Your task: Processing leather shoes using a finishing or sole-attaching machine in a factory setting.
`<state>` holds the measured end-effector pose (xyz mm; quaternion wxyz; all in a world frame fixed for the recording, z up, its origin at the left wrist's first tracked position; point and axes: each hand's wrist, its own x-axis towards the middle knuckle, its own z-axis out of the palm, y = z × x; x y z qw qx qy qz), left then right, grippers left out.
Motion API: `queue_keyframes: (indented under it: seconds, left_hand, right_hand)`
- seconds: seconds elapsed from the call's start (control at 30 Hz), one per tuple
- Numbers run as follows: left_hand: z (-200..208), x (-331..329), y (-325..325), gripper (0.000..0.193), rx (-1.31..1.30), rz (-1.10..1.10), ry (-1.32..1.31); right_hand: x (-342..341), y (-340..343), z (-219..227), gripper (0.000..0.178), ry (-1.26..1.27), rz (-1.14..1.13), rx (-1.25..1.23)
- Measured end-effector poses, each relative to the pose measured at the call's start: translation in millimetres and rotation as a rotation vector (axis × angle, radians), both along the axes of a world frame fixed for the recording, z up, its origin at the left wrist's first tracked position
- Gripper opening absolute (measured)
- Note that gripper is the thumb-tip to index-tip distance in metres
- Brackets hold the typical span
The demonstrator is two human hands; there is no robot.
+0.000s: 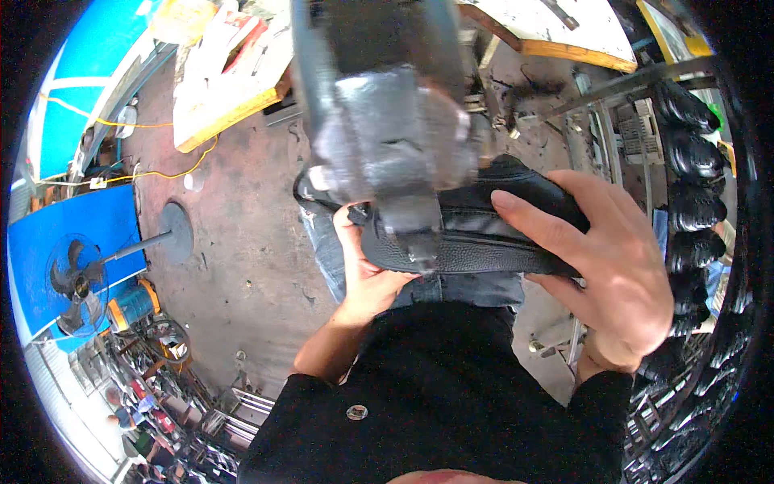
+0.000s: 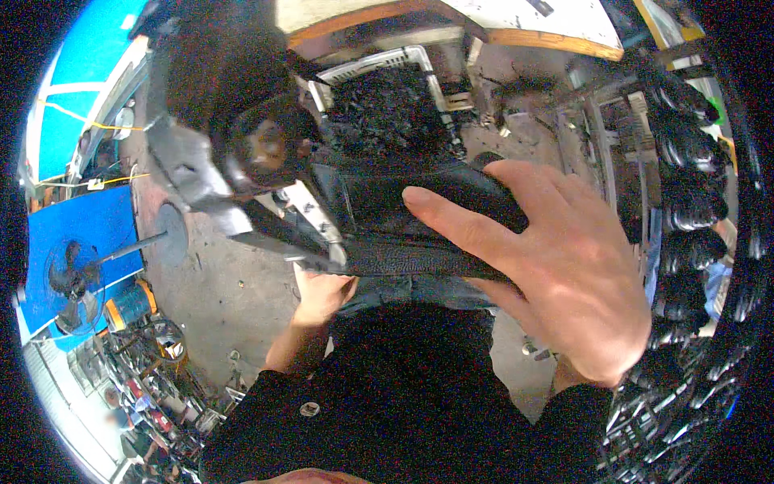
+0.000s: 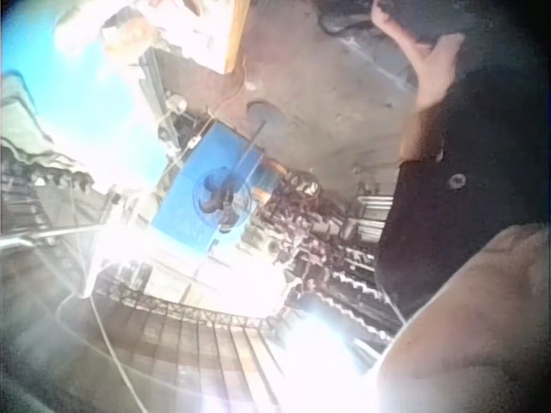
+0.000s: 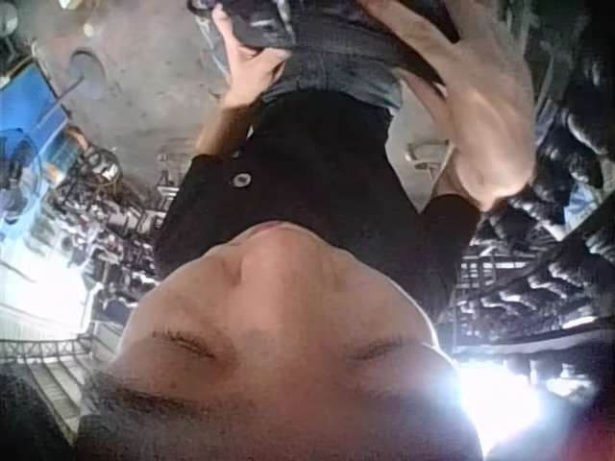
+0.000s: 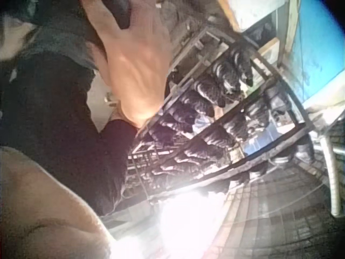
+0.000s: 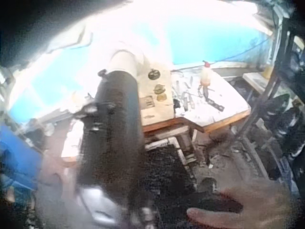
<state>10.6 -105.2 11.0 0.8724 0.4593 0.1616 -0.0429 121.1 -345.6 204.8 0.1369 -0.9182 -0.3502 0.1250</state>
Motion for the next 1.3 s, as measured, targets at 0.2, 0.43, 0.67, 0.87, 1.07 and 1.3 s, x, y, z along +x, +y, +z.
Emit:
queue_keyframes:
  seconds: [0.2,0.43,0.67,0.87,1.07,1.3]
  left_hand:
    - [-7,7,26,0.096,-0.535,-0.121,-0.220]
    - [-59,6,20,0.067,-0.935,-0.336,0.438]
    - [-64,-14,46,0.103,-0.965,-0.195,0.191]
    - [-79,-59,92,0.100,-0.443,-0.022,0.145]
    - [-81,-80,104,0.104,-0.629,-0.095,0.001]
    - [-75,-81,94,0.105,-0.520,-0.164,0.100]
  right_hand:
    - [5,9,-47,0.096,0.065,-0.007,0.142]
    - [-41,32,-150,0.077,-0.025,0.107,0.400]
    - [-72,50,-173,0.059,0.179,-0.021,0.789]
    - [-94,63,-179,0.058,0.356,-0.014,0.849]
    - [-91,80,-171,0.056,0.465,-0.007,0.855]
    - [-96,76,-171,0.055,0.414,-0.060,0.865]
